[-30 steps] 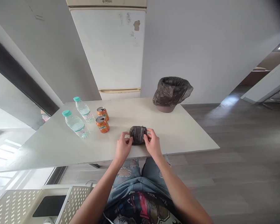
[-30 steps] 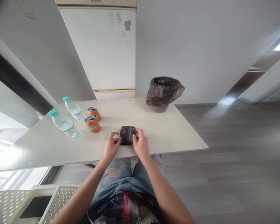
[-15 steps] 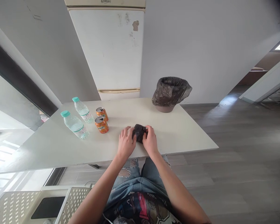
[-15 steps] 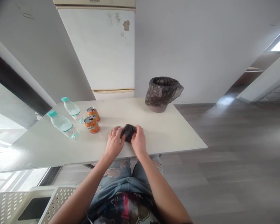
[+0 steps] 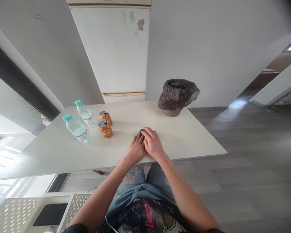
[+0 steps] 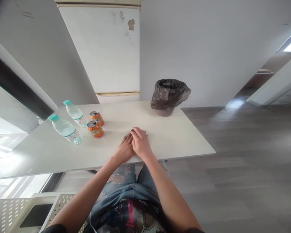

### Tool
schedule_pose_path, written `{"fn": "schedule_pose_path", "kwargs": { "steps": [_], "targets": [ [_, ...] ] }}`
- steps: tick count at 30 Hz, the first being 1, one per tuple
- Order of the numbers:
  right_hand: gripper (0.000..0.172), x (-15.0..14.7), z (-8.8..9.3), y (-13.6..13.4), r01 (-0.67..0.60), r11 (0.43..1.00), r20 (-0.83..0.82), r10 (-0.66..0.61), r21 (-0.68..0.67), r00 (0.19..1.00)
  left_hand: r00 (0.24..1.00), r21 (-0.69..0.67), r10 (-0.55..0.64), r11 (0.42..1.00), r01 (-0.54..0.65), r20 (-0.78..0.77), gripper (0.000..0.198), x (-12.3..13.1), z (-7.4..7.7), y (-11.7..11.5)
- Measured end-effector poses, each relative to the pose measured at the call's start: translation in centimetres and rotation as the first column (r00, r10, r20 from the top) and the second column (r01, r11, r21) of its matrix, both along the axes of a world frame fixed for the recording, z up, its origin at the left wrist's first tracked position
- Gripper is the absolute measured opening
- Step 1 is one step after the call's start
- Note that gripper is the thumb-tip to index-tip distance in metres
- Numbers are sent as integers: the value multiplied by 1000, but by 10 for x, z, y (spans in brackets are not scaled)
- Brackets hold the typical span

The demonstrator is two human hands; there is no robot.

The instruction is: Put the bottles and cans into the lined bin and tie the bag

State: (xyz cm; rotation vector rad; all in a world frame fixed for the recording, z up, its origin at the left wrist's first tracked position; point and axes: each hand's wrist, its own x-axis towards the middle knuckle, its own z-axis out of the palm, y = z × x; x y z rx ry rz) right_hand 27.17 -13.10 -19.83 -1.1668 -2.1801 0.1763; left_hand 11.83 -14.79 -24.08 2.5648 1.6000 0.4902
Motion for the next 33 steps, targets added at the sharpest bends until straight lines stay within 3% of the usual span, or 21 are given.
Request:
{"fn": "schedule_pose_path", "kwargs": {
  "steps": [2, 6, 11, 17, 20, 23, 25, 29, 33],
  "targets": [
    [53, -1, 0, 6, 1, 993, 146, 17, -119, 989, 1000, -8, -2, 1000, 2, -5, 67, 0, 0, 1],
    [62, 3, -8, 12, 132, 940, 303, -33, -314, 953, 1000, -10, -2, 1000, 2, -15, 64, -1, 2, 0],
    [70, 7, -17, 13, 204, 921, 343, -83, -332, 936, 1000, -23, 6, 1000, -6, -17, 61, 0, 6, -2],
    [74, 7, -21, 13, 194, 918, 352, -64, -346, 934, 1000, -69, -12, 998, 11, -9, 62, -1, 10, 0],
    [76, 11, -21, 10, 179, 939, 232, -112, -293, 966, 999, -107, -27, 994, 30, 22, 64, -5, 15, -2],
    [71, 22, -17, 5, 311, 941, -41, -318, -132, 947, 994, -83, 9, 997, -1, 105, 61, -8, 26, -6],
    [67, 32, -15, 2, 378, 923, -187, -385, -72, 904, 987, -24, 47, 999, -44, 156, 56, -6, 34, -4],
    [61, 48, -22, 4, 377, 922, -267, -388, -93, 882, 989, -2, 59, 998, -60, 138, 57, 11, 45, 16],
    [58, 52, -34, 10, 365, 921, -293, -388, -133, 874, 1000, -80, -7, 997, 6, -6, 66, 33, 40, 44]
  ]
}}
